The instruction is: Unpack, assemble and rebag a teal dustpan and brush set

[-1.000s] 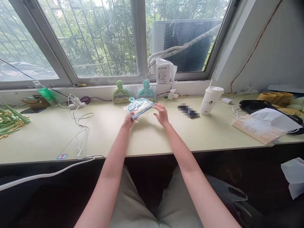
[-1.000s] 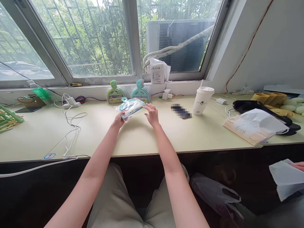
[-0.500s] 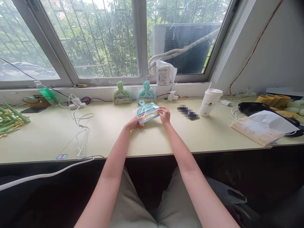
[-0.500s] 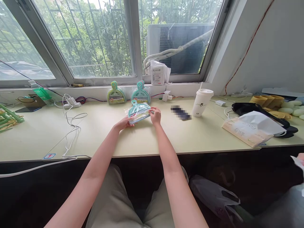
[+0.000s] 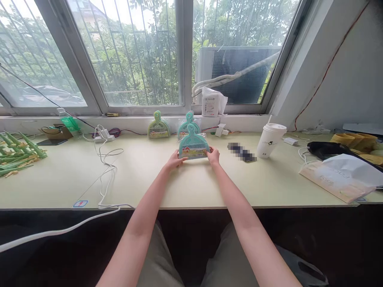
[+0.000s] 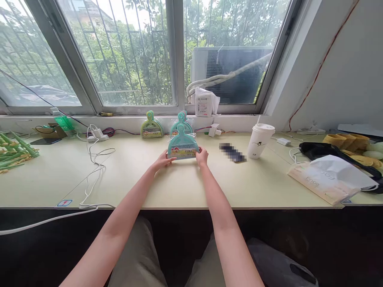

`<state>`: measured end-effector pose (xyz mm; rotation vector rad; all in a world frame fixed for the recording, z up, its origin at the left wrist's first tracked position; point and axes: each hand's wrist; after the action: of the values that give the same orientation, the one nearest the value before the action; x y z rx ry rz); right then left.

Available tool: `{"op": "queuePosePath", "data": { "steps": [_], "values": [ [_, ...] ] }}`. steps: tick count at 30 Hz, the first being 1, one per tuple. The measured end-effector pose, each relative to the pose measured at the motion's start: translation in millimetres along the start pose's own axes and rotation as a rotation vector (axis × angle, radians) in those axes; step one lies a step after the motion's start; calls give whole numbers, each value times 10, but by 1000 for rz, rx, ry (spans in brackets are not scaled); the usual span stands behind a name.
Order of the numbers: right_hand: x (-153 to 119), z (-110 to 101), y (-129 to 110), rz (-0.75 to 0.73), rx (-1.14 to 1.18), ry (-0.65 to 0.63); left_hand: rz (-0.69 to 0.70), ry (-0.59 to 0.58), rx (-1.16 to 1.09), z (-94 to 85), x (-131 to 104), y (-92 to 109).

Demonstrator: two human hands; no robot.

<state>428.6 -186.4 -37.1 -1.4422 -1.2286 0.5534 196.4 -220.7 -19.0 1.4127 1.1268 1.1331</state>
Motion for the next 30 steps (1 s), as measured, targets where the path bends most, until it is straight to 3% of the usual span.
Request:
{"op": "queuePosePath", "data": {
  "steps": [3,6,12,17,21,25,30],
  "values": [
    [50,130,-27,-93,-64,-26,51,311,230,-22,243,-73],
    [189,293,-19,-193,-174,-42,80,469,329,-89,520,-93],
    [665,630,68,-336,-413,29,176,463,228,-215,1087,-170],
    [1117,970,190,-377,-498,4,227,578,258,-242,1697,-324],
    [1430,1187,306,-388,-502,130,227,586,143,-253,2114,-402],
    [1586,1264,389,-394,-541,103,229,587,153,-252,2270,-428],
    [1564,1223,384,-423,-508,44,207,603,86,-258,2213,-454]
  ]
}}
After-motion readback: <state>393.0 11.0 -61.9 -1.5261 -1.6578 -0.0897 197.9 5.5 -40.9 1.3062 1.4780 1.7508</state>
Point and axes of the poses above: each hand's wrist, its own x-axis towards the middle knuckle, its own z-axis out of the palm, y = z × x, and after that the axes turned 10 degrees about -x, right-handed
